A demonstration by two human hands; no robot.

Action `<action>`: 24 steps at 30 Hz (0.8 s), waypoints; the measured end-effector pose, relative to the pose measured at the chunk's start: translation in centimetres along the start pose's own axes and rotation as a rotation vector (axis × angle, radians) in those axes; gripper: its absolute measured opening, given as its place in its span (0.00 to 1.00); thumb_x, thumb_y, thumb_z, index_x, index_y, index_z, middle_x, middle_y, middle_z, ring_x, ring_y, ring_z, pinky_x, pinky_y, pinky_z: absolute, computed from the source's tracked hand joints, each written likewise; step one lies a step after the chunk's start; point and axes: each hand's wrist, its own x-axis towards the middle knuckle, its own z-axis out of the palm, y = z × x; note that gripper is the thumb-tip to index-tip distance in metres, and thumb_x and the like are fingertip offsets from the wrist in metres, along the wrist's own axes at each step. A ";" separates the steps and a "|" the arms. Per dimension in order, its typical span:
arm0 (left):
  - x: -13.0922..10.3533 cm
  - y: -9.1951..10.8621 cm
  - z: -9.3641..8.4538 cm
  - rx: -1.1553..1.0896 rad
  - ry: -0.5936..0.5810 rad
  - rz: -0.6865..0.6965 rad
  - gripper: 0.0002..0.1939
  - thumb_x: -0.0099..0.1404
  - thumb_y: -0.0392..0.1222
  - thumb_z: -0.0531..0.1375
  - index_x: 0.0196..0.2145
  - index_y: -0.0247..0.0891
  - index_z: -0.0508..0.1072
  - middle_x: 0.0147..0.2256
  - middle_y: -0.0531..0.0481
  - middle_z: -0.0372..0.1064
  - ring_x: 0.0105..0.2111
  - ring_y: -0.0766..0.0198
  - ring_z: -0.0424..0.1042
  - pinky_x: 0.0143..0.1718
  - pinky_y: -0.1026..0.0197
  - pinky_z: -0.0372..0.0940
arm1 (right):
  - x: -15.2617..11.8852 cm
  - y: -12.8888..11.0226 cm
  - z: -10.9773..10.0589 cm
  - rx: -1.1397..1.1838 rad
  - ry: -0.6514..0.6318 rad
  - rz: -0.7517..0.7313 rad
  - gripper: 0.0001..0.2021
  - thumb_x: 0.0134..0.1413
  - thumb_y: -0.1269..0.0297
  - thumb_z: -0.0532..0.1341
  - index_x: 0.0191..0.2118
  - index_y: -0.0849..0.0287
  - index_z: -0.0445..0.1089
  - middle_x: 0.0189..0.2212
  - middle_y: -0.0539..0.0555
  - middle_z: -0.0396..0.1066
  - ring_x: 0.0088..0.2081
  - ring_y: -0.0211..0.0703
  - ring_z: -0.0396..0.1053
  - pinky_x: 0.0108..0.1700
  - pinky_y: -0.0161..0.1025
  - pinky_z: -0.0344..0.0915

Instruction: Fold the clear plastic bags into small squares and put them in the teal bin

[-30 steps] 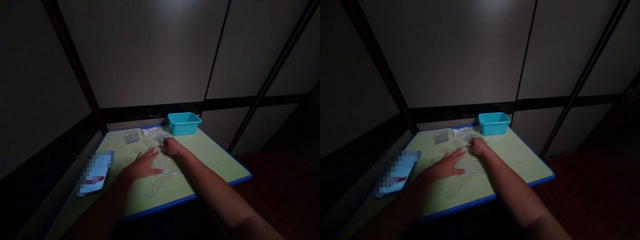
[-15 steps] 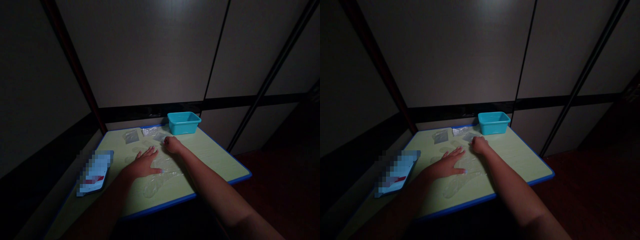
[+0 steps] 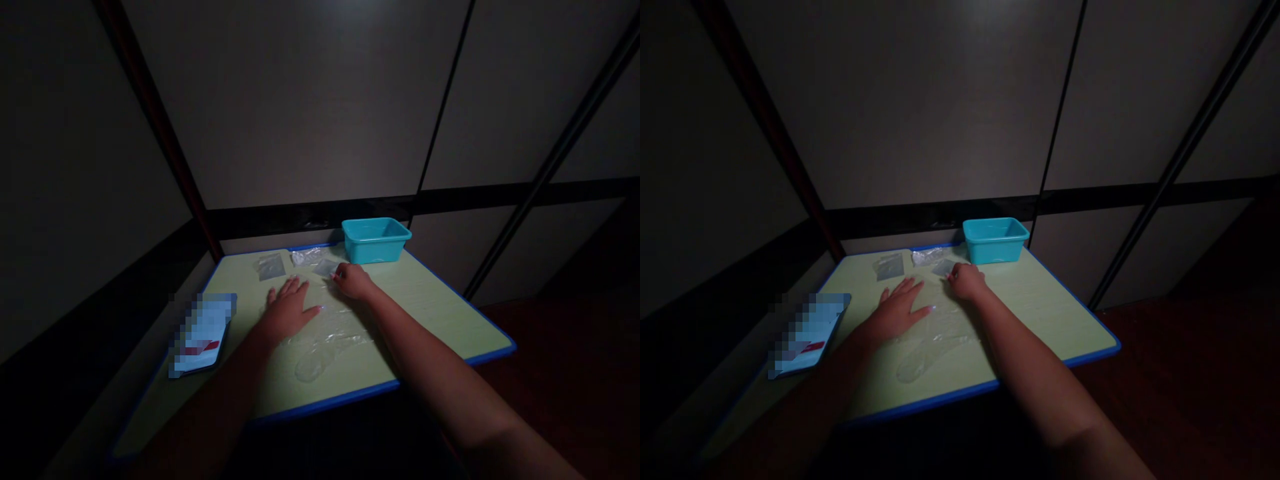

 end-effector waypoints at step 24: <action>0.1 -0.2 0.4 0.033 -0.097 -0.003 0.36 0.62 0.64 0.41 0.63 0.44 0.40 0.63 0.42 0.28 0.62 0.50 0.26 0.55 0.36 0.37 | -0.4 -0.2 0.6 -0.050 -0.172 -0.005 0.31 0.59 0.47 0.34 0.64 0.56 0.34 0.65 0.54 0.27 0.64 0.49 0.22 0.54 0.70 0.28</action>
